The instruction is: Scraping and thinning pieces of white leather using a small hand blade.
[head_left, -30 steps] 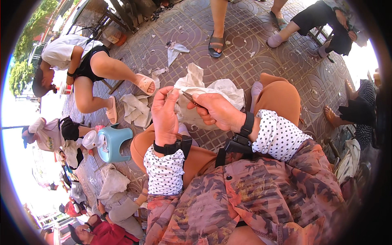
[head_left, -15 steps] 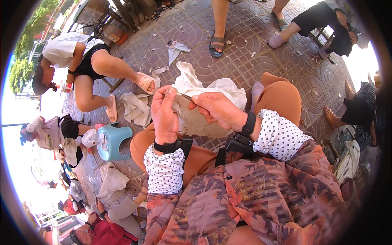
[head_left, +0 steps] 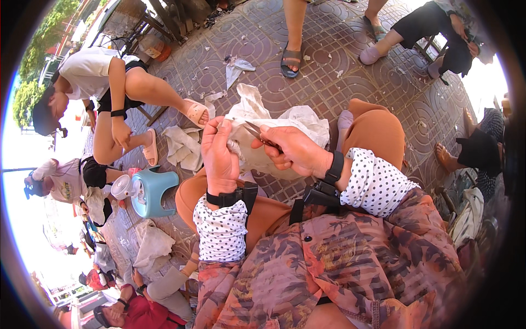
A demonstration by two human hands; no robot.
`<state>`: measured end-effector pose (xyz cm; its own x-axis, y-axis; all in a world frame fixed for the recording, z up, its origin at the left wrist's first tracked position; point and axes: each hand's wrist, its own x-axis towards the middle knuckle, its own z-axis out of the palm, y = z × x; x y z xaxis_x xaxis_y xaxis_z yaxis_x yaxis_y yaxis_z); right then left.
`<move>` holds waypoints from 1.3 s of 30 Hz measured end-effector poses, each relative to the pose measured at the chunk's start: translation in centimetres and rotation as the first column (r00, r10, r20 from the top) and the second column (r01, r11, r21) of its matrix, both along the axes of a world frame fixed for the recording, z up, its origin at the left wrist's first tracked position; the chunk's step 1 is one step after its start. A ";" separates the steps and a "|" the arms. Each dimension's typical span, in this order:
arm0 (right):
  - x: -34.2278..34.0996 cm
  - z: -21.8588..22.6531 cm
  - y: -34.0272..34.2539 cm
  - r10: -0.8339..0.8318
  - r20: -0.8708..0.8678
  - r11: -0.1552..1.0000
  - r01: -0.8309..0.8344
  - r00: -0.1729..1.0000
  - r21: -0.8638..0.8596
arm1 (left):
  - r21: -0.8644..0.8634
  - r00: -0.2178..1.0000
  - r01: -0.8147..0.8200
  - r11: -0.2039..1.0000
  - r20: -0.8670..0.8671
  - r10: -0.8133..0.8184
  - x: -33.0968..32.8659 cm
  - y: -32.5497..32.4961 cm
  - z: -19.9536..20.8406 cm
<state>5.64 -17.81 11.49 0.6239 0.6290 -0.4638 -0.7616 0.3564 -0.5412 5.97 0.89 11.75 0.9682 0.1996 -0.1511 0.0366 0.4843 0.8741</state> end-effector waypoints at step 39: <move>1.6 -1.9 0.2 -0.203 0.547 0.898 0.377 0.812 -0.226 | -0.154 0.986 0.097 0.983 -0.119 -0.115 -0.3 0.0 0.1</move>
